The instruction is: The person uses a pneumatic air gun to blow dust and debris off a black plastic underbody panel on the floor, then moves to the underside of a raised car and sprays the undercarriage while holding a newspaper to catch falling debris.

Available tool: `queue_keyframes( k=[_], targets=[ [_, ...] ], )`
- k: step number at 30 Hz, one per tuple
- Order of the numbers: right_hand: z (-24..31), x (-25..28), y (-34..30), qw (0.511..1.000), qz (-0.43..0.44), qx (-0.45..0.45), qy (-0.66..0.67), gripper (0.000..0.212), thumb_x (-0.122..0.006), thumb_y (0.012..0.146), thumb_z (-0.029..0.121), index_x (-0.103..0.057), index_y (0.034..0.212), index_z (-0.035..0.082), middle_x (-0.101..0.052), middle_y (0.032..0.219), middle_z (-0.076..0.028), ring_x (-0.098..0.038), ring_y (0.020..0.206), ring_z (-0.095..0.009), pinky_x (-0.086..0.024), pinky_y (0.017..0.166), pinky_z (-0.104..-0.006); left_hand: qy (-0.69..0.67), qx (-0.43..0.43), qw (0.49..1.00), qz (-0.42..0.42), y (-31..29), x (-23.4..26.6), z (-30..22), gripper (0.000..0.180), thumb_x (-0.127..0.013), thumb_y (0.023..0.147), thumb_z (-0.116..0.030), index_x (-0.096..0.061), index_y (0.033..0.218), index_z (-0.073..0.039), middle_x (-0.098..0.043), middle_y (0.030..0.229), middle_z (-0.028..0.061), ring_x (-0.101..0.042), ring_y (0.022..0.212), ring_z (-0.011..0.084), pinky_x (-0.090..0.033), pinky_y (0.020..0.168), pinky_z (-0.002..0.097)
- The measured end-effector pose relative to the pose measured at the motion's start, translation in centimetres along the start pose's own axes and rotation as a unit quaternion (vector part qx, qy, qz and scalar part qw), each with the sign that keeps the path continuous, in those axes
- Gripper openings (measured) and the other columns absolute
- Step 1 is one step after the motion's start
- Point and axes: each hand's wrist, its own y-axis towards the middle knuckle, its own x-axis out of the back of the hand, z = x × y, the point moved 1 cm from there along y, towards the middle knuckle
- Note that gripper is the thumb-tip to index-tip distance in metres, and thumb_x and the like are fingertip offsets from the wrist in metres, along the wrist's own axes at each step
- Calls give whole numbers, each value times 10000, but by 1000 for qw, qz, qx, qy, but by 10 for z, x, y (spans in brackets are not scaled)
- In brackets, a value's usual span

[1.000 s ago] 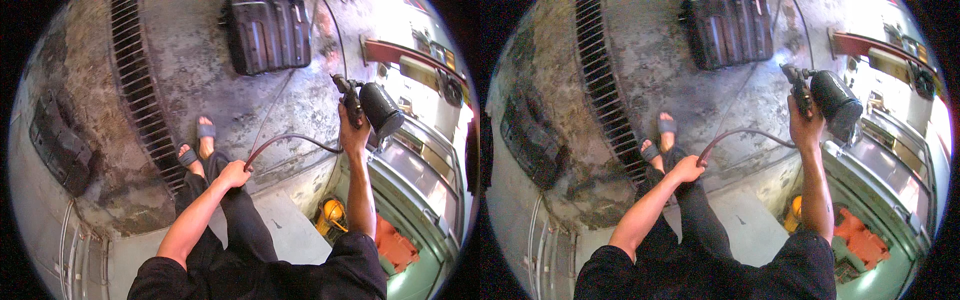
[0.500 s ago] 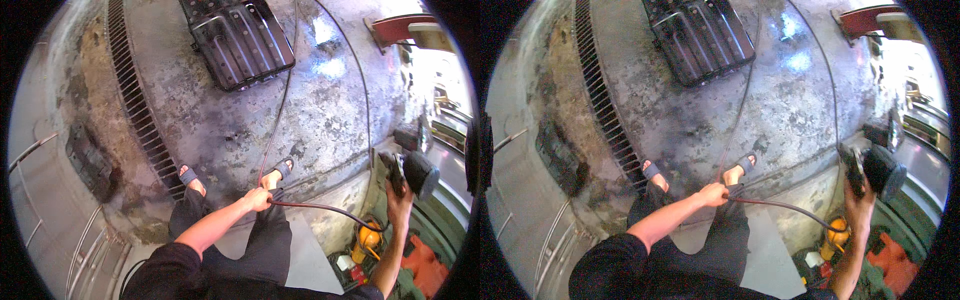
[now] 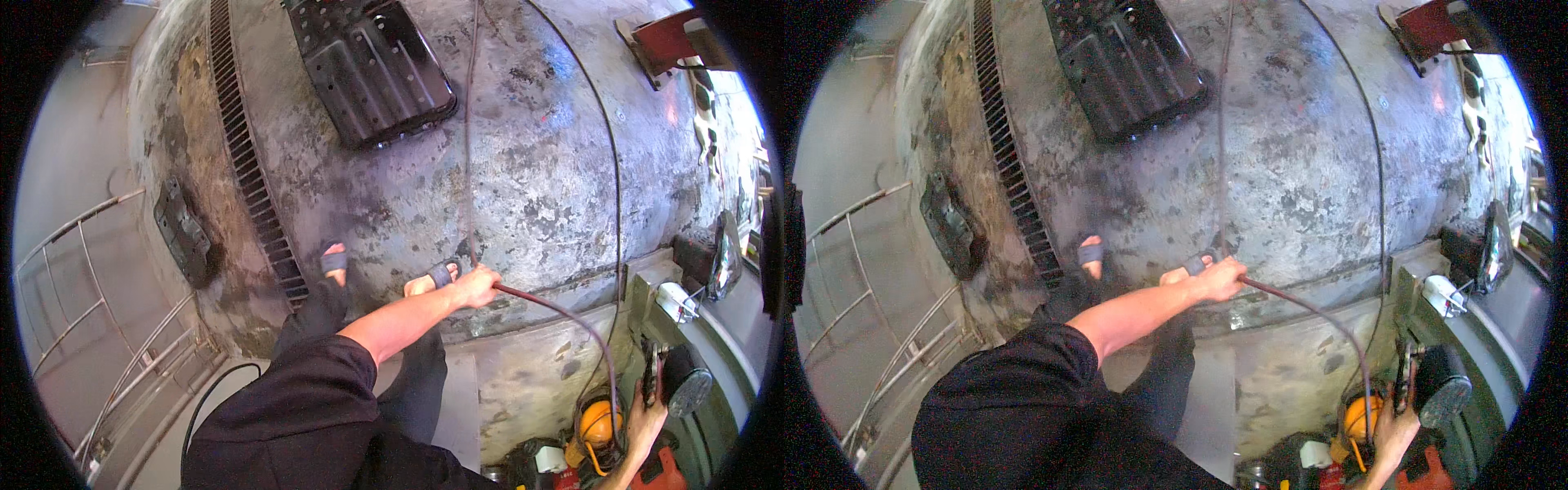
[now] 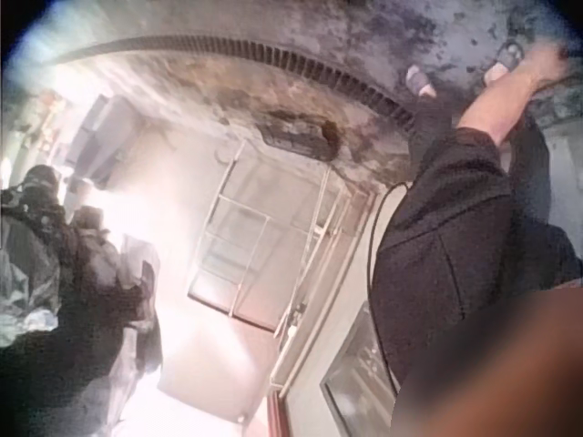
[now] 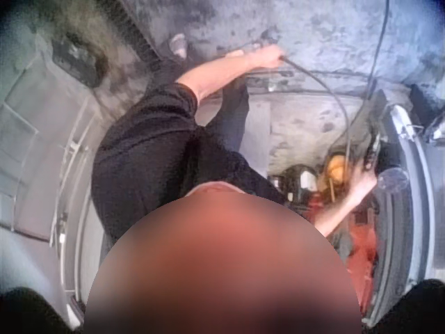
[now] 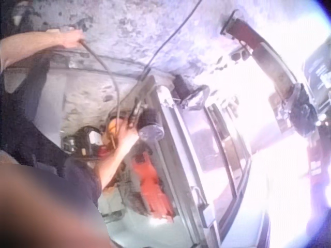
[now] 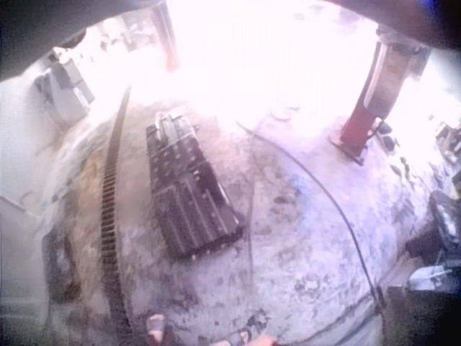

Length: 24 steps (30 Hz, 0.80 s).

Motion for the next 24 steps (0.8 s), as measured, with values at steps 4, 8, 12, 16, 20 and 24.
queue_keyframes(
  k=[4,8,12,16,20,24],
  targets=[
    [23,21,58,992,-82,91,36,514,-605,944,84,-453,1434,45,-595,1312,-167,-570,1197,-291,-416,1023,-368,-158,-29,987,-12,-7,-23,-42,210,-667,832,-194,-627,905,-1,-641,969,189,-591,978,376,-475,919,441],
    [78,57,147,979,-67,115,155,322,-617,946,72,-599,1256,-12,-666,1195,-123,-622,1086,-209,-470,959,-327,-250,29,960,-123,-10,-19,-43,302,-645,890,-266,-620,977,22,-656,1003,201,-609,995,377,-472,962,410],
    [162,64,236,963,-40,130,230,319,-648,942,116,-628,1242,9,-686,1154,-80,-618,1062,-154,-467,941,-306,-216,161,963,-27,1,21,9,357,-610,894,-301,-642,1143,-47,-676,975,222,-647,977,390,-511,865,433],
    [242,61,294,965,26,201,165,389,-696,915,149,-606,1273,26,-673,1163,-79,-616,1065,-152,-468,953,-318,-176,227,958,-12,5,61,59,347,-569,819,-103,-649,1154,-62,-671,1011,247,-654,977,386,-518,857,448],
    [307,63,334,929,-26,365,-53,491,-697,909,182,-553,1358,46,-646,1231,-128,-608,1110,-177,-447,988,-327,-194,299,926,-124,7,86,67,347,-579,798,-74,-646,1138,-60,-673,1002,248,-649,971,400,-513,852,469],
    [360,73,381,928,33,369,-43,420,-684,913,183,-594,1297,40,-671,1164,-135,-621,1071,-195,-460,957,-336,-190,353,891,-212,22,111,57,326,-592,780,-63,-639,1102,-46,-675,950,251,-660,907,413,-525,803,486]
  ],
)
